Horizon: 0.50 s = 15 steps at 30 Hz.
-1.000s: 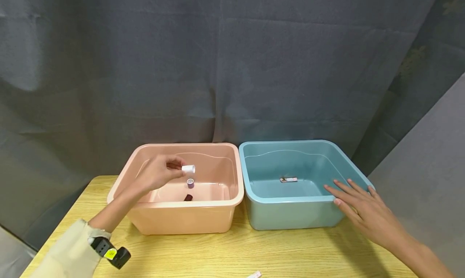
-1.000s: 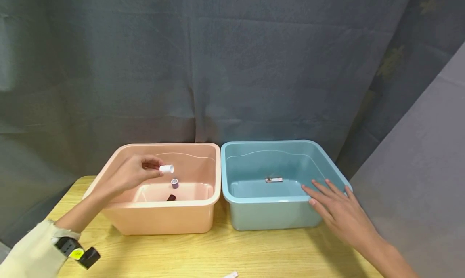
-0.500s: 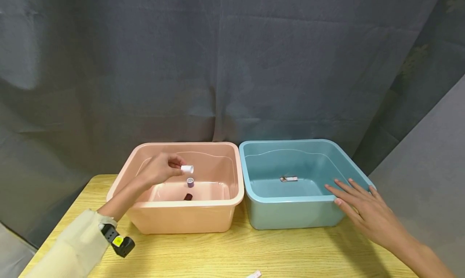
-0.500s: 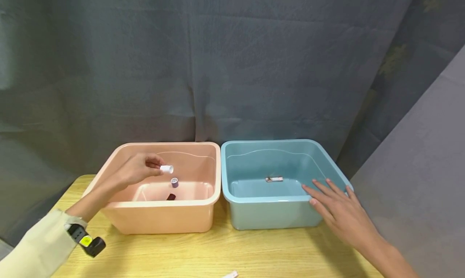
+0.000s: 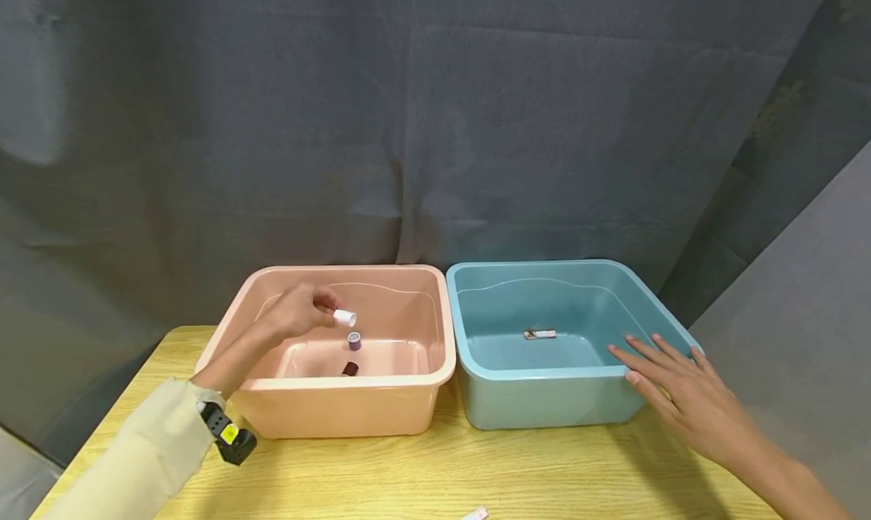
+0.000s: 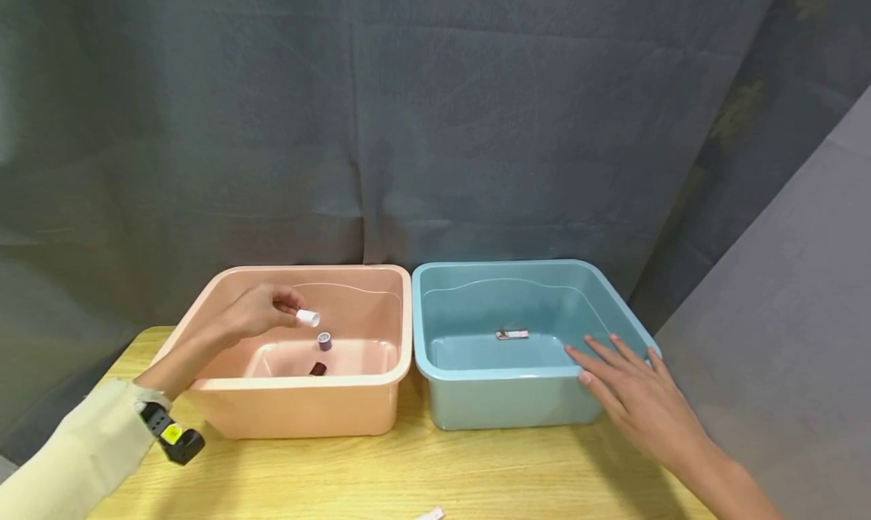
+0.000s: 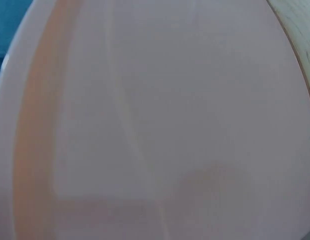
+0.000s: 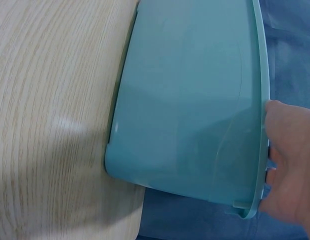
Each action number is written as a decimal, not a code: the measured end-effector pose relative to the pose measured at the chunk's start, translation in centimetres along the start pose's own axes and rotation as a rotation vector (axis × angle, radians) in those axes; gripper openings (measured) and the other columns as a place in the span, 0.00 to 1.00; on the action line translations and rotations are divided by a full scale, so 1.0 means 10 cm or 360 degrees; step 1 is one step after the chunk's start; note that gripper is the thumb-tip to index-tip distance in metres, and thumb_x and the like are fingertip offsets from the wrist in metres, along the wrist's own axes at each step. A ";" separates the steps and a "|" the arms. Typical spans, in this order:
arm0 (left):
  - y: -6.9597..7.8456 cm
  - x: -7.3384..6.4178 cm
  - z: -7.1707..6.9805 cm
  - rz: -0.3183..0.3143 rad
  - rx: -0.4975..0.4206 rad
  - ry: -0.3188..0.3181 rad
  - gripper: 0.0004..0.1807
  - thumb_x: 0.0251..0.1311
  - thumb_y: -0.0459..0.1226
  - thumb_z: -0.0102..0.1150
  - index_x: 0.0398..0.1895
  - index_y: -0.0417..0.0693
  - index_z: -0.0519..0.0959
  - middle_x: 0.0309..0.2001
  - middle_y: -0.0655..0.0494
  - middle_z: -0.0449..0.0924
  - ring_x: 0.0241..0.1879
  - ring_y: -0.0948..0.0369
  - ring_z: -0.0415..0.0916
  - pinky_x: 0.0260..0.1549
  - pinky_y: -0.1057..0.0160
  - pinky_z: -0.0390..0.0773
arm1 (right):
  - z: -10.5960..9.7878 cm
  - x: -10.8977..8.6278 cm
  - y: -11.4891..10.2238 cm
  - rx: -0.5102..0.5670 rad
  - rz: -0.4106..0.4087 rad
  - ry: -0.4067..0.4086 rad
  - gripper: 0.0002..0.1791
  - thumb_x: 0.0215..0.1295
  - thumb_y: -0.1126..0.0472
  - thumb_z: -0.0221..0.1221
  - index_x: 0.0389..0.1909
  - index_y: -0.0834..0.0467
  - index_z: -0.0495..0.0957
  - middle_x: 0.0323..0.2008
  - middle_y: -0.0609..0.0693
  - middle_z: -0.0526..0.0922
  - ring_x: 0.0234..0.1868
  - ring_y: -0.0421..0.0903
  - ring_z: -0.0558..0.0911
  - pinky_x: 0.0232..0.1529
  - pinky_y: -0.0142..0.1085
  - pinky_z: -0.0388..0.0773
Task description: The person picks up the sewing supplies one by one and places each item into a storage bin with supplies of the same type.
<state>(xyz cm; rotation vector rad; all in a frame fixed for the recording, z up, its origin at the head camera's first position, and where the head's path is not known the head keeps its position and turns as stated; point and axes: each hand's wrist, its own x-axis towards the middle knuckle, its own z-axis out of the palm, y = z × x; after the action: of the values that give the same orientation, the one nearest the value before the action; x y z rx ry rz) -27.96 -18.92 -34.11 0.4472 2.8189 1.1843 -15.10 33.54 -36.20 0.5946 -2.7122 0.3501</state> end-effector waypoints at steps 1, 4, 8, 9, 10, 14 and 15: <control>-0.01 0.00 0.01 -0.0002 0.0001 0.0001 0.08 0.49 0.26 0.63 0.34 0.39 0.80 0.32 0.51 0.79 0.29 0.58 0.73 0.29 0.63 0.74 | 0.00 0.00 0.00 -0.0004 -0.0002 -0.0001 0.26 0.66 0.53 0.53 0.65 0.40 0.63 0.65 0.48 0.63 0.68 0.53 0.53 0.62 0.58 0.31; -0.04 0.01 0.02 -0.0013 -0.0005 -0.0004 0.08 0.48 0.25 0.63 0.34 0.39 0.79 0.31 0.50 0.78 0.29 0.58 0.72 0.29 0.63 0.73 | 0.00 -0.01 0.00 -0.0009 -0.0011 0.0004 0.26 0.66 0.53 0.53 0.65 0.41 0.63 0.65 0.47 0.62 0.68 0.51 0.52 0.62 0.58 0.31; -0.05 0.02 0.03 -0.0021 0.0006 -0.0017 0.08 0.49 0.25 0.62 0.34 0.38 0.79 0.31 0.50 0.78 0.29 0.57 0.72 0.29 0.63 0.73 | 0.00 -0.02 -0.01 -0.0015 -0.0034 0.0028 0.26 0.66 0.54 0.54 0.65 0.41 0.64 0.65 0.47 0.63 0.68 0.51 0.52 0.63 0.58 0.31; -0.05 0.02 0.04 -0.0028 0.0010 -0.0020 0.08 0.49 0.25 0.62 0.34 0.38 0.79 0.31 0.50 0.78 0.29 0.57 0.72 0.29 0.63 0.73 | 0.00 -0.02 -0.01 -0.0015 -0.0039 0.0031 0.26 0.66 0.54 0.54 0.65 0.41 0.64 0.65 0.47 0.63 0.69 0.51 0.52 0.63 0.57 0.31; -0.06 0.03 0.04 -0.0034 0.0016 -0.0025 0.08 0.49 0.25 0.62 0.34 0.38 0.79 0.31 0.50 0.79 0.29 0.57 0.72 0.29 0.63 0.73 | 0.00 -0.02 -0.01 -0.0015 -0.0041 0.0033 0.26 0.66 0.54 0.54 0.65 0.41 0.64 0.65 0.47 0.63 0.69 0.51 0.52 0.63 0.57 0.31; -0.08 0.04 0.05 -0.0032 0.0024 -0.0049 0.07 0.49 0.25 0.62 0.34 0.38 0.79 0.31 0.50 0.79 0.29 0.58 0.72 0.29 0.63 0.72 | -0.01 -0.02 -0.01 -0.0009 -0.0038 0.0025 0.26 0.66 0.54 0.54 0.65 0.41 0.64 0.65 0.46 0.62 0.69 0.50 0.51 0.63 0.57 0.30; -0.08 0.05 0.05 -0.0022 0.0028 -0.0053 0.07 0.49 0.25 0.61 0.33 0.37 0.79 0.31 0.50 0.79 0.28 0.58 0.71 0.29 0.63 0.72 | -0.01 -0.02 -0.01 -0.0009 -0.0037 0.0022 0.26 0.66 0.54 0.54 0.65 0.41 0.63 0.65 0.46 0.62 0.69 0.50 0.51 0.63 0.57 0.30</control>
<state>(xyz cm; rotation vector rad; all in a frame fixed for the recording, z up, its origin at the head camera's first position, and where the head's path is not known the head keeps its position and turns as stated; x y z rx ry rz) -28.56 -18.99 -35.04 0.4434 2.8018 1.1391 -14.83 33.57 -36.16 0.6194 -2.6897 0.3393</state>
